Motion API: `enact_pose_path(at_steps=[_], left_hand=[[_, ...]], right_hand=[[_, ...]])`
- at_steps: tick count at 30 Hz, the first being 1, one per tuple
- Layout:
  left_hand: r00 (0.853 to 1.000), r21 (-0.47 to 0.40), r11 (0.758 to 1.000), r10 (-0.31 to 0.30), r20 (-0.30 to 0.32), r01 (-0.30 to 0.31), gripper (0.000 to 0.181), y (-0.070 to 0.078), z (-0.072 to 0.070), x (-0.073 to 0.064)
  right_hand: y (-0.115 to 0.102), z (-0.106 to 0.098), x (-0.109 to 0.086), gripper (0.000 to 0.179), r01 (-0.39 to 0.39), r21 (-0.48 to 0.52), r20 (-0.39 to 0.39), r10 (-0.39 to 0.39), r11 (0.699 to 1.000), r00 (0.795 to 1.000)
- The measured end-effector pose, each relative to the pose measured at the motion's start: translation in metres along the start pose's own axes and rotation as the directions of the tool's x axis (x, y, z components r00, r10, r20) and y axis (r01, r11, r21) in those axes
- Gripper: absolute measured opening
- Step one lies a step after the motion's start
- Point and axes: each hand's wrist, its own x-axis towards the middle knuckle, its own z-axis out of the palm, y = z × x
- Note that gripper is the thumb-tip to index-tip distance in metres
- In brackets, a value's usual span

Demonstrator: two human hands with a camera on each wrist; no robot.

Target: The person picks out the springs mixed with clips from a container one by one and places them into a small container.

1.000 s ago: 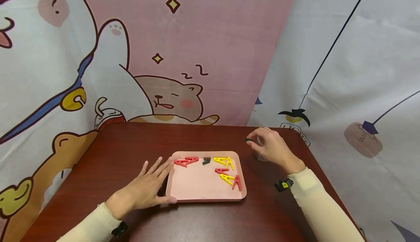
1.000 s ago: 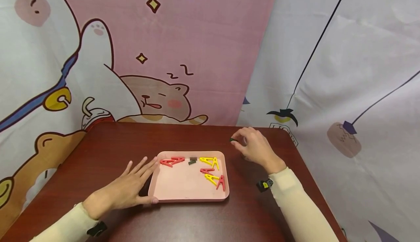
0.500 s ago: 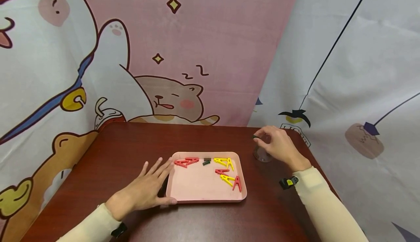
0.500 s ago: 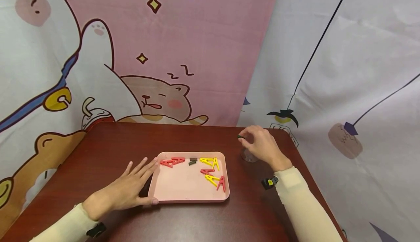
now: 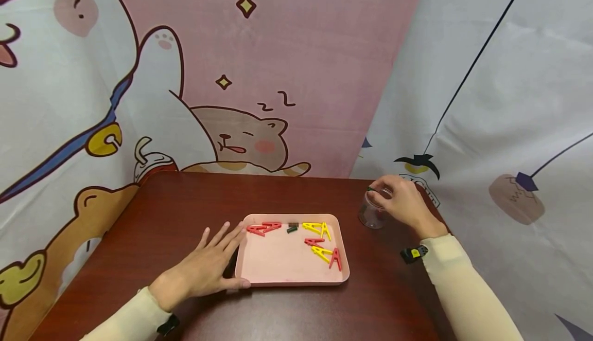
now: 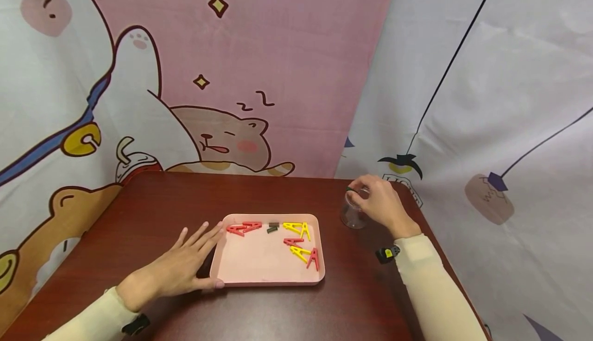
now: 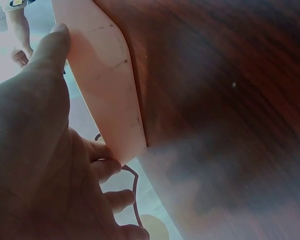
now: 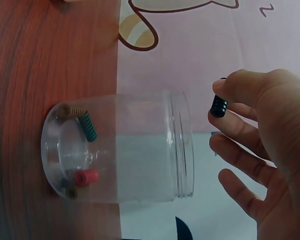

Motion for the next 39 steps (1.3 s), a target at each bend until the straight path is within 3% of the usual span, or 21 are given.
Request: enact_pose_path(at_steps=[23, 39], left_hand=[[1.0, -0.003, 1.0, 0.006, -0.005, -0.006, 0.125, -0.002, 0.001, 0.0], [1.0, -0.001, 1.0, 0.004, 0.0, -0.004, 0.125, -0.001, 0.001, 0.001]], right_hand=[[0.025, 0.0, -0.007, 0.011, -0.08, -0.03, 0.01, 0.08, 0.996, 0.997], [0.025, 0.002, -0.01, 0.016, -0.112, -0.042, 0.021, 0.113, 0.993, 0.993]])
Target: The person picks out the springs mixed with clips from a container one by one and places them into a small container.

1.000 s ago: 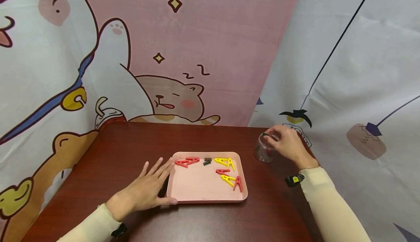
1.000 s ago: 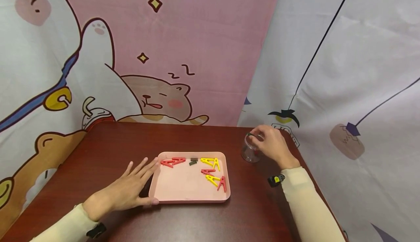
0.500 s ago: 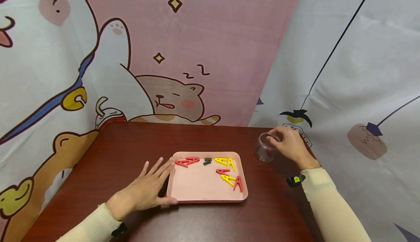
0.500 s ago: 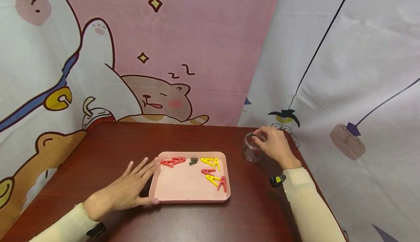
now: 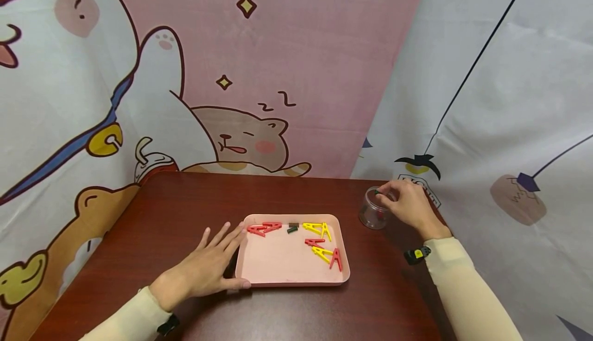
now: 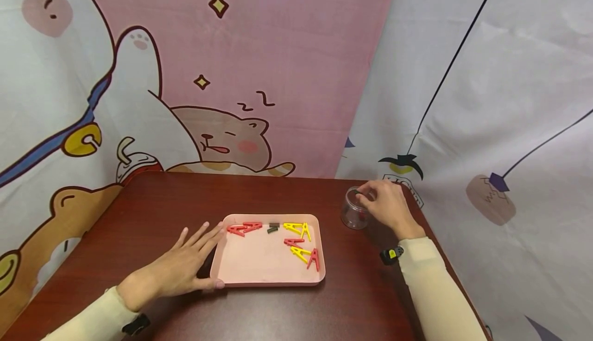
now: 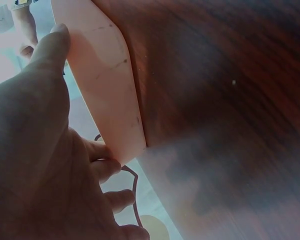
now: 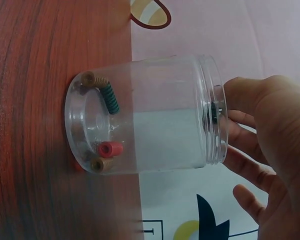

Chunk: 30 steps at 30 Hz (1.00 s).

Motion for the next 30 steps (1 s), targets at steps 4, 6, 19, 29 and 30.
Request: enact_pose_path(at_steps=[4, 6, 19, 29, 30], left_hand=[[1.0, 0.001, 1.0, 0.0, 0.001, 0.0, 0.125, 0.0008, -0.001, 0.0], [1.0, -0.002, 1.0, 0.001, 0.003, -0.001, 0.126, 0.0018, -0.0018, 0.0], [1.0, -0.001, 1.0, -0.001, -0.001, 0.001, 0.125, 0.0016, -0.0013, -0.0001], [1.0, 0.007, 1.0, 0.007, -0.002, -0.007, 0.126, 0.0039, -0.0023, -0.0005], [1.0, 0.008, 1.0, 0.01, -0.003, -0.01, 0.126, 0.0047, -0.0029, -0.0006]], right_hand=[[0.0002, 0.0002, -0.001, 0.028, 0.001, 0.015, -0.012, 0.0, 1.0, 1.0], [0.0005, -0.0001, -0.0013, 0.036, 0.011, 0.017, -0.024, -0.01, 1.0, 1.0], [0.0013, 0.0022, -0.0036, 0.044, 0.011, 0.027, -0.033, -0.01, 1.0, 0.999], [-0.0032, 0.005, -0.0051, 0.041, 0.028, 0.025, -0.051, -0.027, 0.999, 0.998], [-0.0032, 0.0057, -0.0048, 0.041, 0.032, 0.022, -0.056, -0.031, 0.999, 0.998]])
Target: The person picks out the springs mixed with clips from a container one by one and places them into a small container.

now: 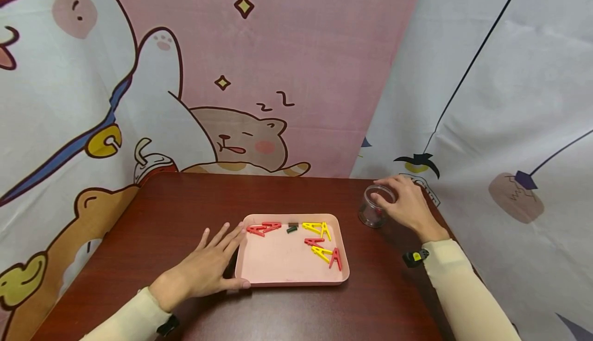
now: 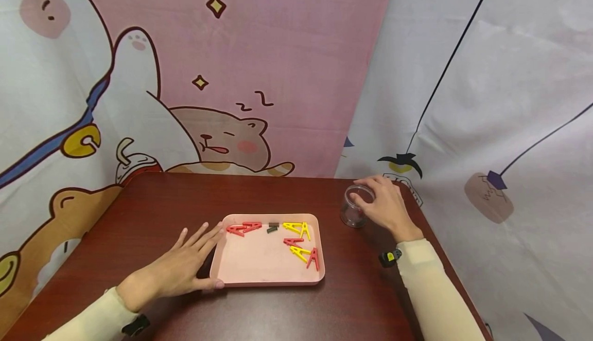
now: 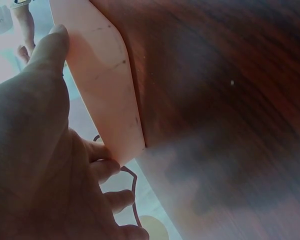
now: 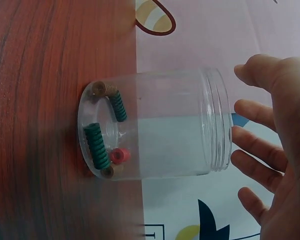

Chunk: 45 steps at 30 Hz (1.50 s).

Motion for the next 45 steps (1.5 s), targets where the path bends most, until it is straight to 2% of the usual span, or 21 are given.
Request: enact_pose_path(at_steps=[5, 8, 9, 12, 15, 16, 20, 45], left_hand=[[1.0, -0.015, 1.0, -0.003, 0.003, 0.003, 0.127, -0.002, 0.001, 0.001], [1.0, -0.055, 0.998, 0.01, -0.025, -0.012, 0.127, -0.006, 0.006, 0.0], [0.998, -0.071, 0.997, 0.031, -0.054, -0.035, 0.126, -0.012, 0.013, 0.0], [0.996, -0.095, 0.994, 0.048, -0.078, -0.056, 0.126, -0.014, 0.015, -0.001], [0.998, -0.075, 0.997, 0.033, -0.055, -0.037, 0.126, -0.012, 0.014, 0.001], [1.0, -0.062, 0.998, 0.014, -0.027, -0.015, 0.127, -0.007, 0.006, 0.0], [1.0, -0.017, 1.0, -0.007, 0.007, 0.007, 0.126, -0.003, 0.003, 0.001], [1.0, -0.011, 1.0, -0.008, -0.001, 0.008, 0.126, -0.001, 0.002, 0.0]], right_hand=[[-0.001, 0.002, 0.0, 0.041, 0.002, -0.001, 0.002, -0.002, 1.0, 1.0], [-0.003, 0.003, 0.0, 0.04, 0.001, -0.005, 0.01, -0.001, 1.0, 1.0], [-0.004, 0.003, 0.0, 0.04, 0.002, -0.007, 0.011, -0.002, 1.0, 1.0], [-0.008, 0.003, 0.0, 0.039, 0.005, -0.003, 0.014, -0.005, 1.0, 1.0], [-0.012, 0.002, 0.0, 0.038, 0.013, 0.007, 0.017, -0.013, 1.0, 1.0], [-0.014, 0.002, 0.0, 0.038, 0.017, 0.011, 0.018, -0.017, 1.0, 1.0], [-0.019, 0.002, -0.001, 0.037, 0.038, 0.014, 0.014, -0.038, 0.999, 0.999], [-0.049, 0.014, -0.001, 0.036, 0.111, 0.034, 0.032, -0.112, 0.993, 0.993]])
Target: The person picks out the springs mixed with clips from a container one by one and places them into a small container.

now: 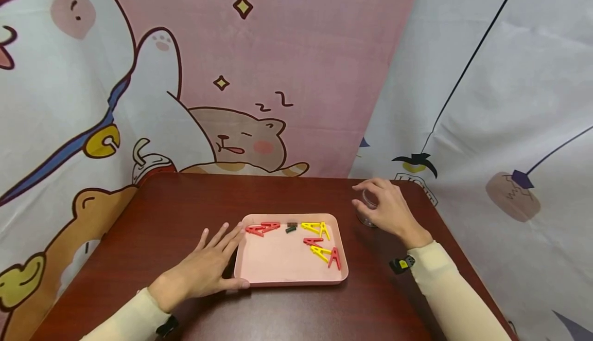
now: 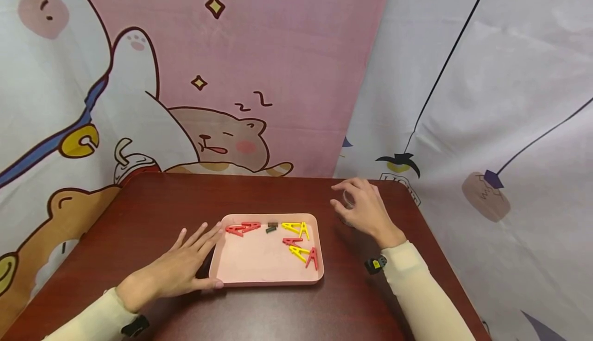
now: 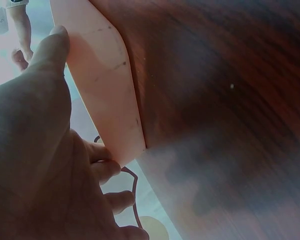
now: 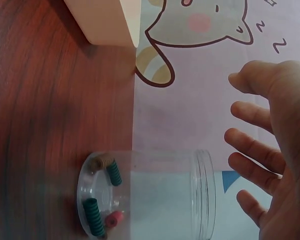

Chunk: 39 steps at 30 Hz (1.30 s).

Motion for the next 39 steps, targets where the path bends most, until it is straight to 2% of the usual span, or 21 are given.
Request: enact_pose_path(at_steps=[16, 29, 39], left_hand=[[1.0, 0.012, 1.0, 0.003, 0.004, -0.003, 0.127, 0.0, 0.0, 0.001], [1.0, 0.03, 0.999, 0.011, -0.023, -0.01, 0.126, -0.001, 0.001, 0.0], [1.0, 0.031, 0.999, 0.014, -0.006, -0.014, 0.127, 0.002, -0.001, 0.0]], right_hand=[[-0.021, 0.009, 0.0, 0.038, 0.016, -0.005, 0.065, -0.016, 1.0, 0.998], [-0.042, 0.019, 0.01, 0.038, 0.049, 0.023, 0.128, -0.052, 0.999, 0.99], [-0.054, 0.03, 0.017, 0.037, 0.121, 0.01, 0.155, -0.121, 0.993, 0.98]])
